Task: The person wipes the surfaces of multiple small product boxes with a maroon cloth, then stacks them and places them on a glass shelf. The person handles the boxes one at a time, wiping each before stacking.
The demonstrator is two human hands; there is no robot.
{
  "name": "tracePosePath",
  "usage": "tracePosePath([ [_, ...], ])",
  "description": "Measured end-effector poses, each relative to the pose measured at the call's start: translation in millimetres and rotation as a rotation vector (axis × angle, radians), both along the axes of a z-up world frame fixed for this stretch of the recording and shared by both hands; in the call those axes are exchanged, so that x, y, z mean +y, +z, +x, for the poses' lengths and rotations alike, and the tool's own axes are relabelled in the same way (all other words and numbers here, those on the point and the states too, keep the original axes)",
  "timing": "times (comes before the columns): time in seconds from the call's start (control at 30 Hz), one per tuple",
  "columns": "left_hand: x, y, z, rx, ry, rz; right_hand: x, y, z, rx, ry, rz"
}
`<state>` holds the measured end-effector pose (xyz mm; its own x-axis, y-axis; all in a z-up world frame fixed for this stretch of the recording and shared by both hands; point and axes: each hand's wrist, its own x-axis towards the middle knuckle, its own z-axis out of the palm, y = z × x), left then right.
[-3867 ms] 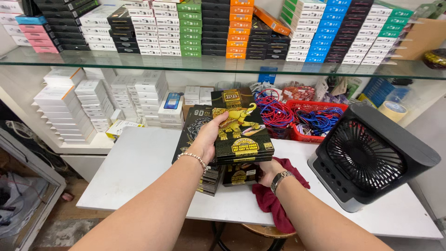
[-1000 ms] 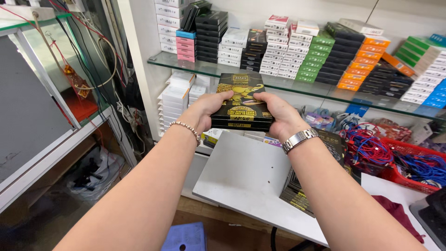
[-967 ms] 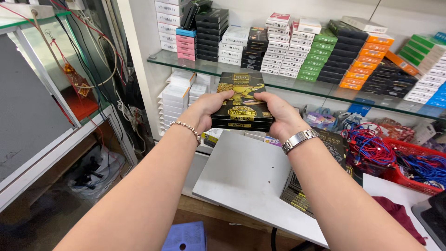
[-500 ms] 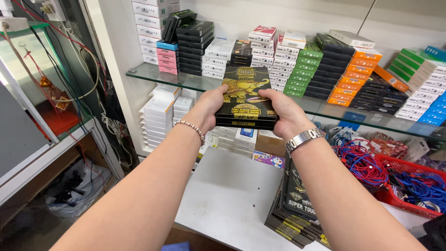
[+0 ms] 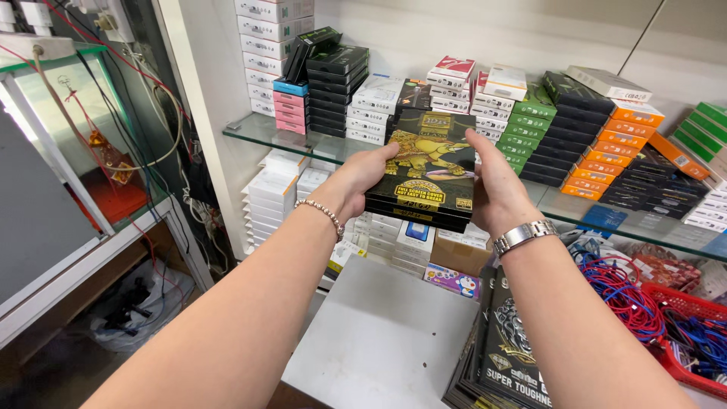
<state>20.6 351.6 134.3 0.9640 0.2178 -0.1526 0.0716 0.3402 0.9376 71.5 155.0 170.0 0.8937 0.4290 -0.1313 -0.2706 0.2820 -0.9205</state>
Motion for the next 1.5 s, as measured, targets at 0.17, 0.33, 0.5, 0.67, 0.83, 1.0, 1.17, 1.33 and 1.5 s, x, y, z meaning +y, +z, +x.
tracePosePath([
  [0.17,12,13,29,-0.022,-0.145,0.018,14,0,26,-0.064,-0.066,0.034],
  [0.33,44,29,68,-0.011,-0.257,0.053,43,6,52,-0.056,-0.165,0.072],
  [0.5,77,68,109,-0.020,-0.449,0.028,71,41,61,-0.010,-0.314,0.058],
  [0.67,77,131,135,0.071,-0.675,-0.005,74,102,43,0.061,-0.510,0.064],
  [0.83,62,190,156,0.187,-0.831,0.105,69,157,30,0.111,-0.672,0.096],
  [1.0,30,238,172,-0.055,-0.753,0.800,57,191,16,0.026,-0.918,0.170],
  [1.17,9,273,157,-0.588,-0.452,1.026,46,218,10,-0.096,-1.189,0.226],
  [1.33,12,302,119,-0.770,-0.125,0.811,46,240,16,-0.244,-1.301,0.288],
  [1.5,27,329,107,-0.962,0.104,0.717,47,270,32,-0.266,-0.996,0.205],
])
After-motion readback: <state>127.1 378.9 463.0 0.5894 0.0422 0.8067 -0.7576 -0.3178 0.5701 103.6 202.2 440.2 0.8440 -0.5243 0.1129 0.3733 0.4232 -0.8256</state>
